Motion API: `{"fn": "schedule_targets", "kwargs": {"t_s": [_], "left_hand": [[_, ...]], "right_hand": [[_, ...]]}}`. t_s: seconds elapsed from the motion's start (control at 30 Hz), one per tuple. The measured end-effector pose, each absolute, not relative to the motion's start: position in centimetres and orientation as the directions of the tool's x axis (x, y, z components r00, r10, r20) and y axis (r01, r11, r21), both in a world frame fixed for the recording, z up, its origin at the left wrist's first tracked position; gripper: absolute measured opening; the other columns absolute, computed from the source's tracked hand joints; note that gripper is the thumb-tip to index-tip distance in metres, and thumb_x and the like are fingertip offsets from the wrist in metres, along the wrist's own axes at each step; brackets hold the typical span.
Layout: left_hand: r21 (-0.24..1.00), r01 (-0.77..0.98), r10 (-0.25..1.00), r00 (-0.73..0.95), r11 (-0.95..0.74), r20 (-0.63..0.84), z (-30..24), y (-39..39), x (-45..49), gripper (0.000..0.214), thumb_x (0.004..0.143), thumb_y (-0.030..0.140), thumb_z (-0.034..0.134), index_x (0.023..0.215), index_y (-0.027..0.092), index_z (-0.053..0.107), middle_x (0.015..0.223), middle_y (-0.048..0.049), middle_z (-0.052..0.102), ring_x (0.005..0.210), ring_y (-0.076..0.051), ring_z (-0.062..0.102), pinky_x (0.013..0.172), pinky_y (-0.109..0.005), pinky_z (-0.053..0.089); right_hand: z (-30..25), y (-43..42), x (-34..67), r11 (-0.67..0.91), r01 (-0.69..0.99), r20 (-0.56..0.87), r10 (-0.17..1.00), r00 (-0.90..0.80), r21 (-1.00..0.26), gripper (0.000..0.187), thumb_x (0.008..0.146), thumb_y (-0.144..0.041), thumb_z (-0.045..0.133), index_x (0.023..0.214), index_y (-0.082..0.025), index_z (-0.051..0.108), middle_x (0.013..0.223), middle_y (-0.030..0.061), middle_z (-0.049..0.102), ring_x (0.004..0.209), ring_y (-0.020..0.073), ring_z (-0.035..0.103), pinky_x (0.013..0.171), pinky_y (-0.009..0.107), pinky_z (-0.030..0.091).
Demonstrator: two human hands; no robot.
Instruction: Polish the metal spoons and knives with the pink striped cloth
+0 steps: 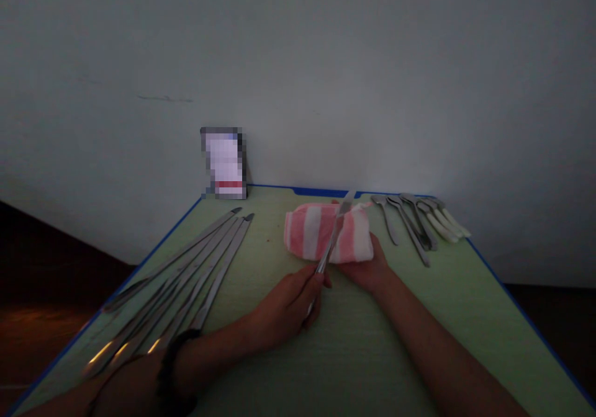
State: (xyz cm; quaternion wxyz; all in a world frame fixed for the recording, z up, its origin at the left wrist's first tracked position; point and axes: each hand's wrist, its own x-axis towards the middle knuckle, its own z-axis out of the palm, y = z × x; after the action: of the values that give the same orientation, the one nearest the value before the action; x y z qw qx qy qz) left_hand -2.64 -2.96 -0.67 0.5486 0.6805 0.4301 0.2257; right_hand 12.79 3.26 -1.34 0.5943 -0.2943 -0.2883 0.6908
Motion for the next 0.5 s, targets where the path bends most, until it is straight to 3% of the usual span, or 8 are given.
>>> {"fn": "schedule_targets", "kwargs": {"t_s": [0.1,0.2,0.33,0.5], "left_hand": [[0.94,0.34,0.842,0.515,-0.032,-0.158,-0.9,-3.0,-2.7,0.026,0.092,0.037,0.029,0.087,0.018,0.047,0.048,0.0077,0.042,0.042,-0.009,0.042,0.046,-0.019,0.036],[0.94,0.341,0.844,0.512,-0.026,-0.162,-1.0,-3.0,-2.7,0.028,0.092,0.038,0.028,0.088,0.018,0.047,0.048,0.0074,0.043,0.042,-0.009,0.042,0.044,-0.019,0.034],[0.935,0.353,0.838,0.52,-0.034,-0.166,-0.9,-3.0,-2.7,0.029,0.092,0.038,0.027,0.089,0.018,0.048,0.046,0.0077,0.043,0.041,-0.009,0.042,0.044,-0.019,0.034],[0.933,0.359,0.842,0.512,-0.029,-0.171,-0.8,-3.0,-2.7,0.029,0.093,0.038,0.027,0.091,0.018,0.048,0.047,0.0077,0.043,0.041,-0.009,0.042,0.046,-0.02,0.034]], "right_hand": [[-1.8,3.5,12.9,-0.197,-0.733,-0.044,0.974,-0.222,-0.651,0.018,0.067,-0.035,0.056,0.083,-0.027,0.059,0.1,-0.0015,0.065,0.102,0.017,0.055,0.091,0.036,0.041],[-2.3,3.8,13.1,-0.167,-0.797,-0.043,0.984,-0.175,-0.581,0.021,0.073,-0.043,0.051,0.085,-0.027,0.059,0.101,-0.0015,0.064,0.104,0.0152,0.054,0.091,0.032,0.042],[-2.4,4.0,13.6,-0.075,-0.85,-0.054,0.997,-0.055,-0.521,0.022,0.079,-0.042,0.045,0.09,-0.028,0.057,0.099,-0.0019,0.064,0.103,0.0148,0.054,0.09,0.035,0.043],[-2.6,3.6,14.0,-0.158,-0.87,-0.045,0.987,-0.155,-0.467,0.022,0.077,-0.041,0.047,0.095,-0.032,0.056,0.103,-0.0033,0.063,0.106,0.0181,0.053,0.085,0.039,0.046]]}}
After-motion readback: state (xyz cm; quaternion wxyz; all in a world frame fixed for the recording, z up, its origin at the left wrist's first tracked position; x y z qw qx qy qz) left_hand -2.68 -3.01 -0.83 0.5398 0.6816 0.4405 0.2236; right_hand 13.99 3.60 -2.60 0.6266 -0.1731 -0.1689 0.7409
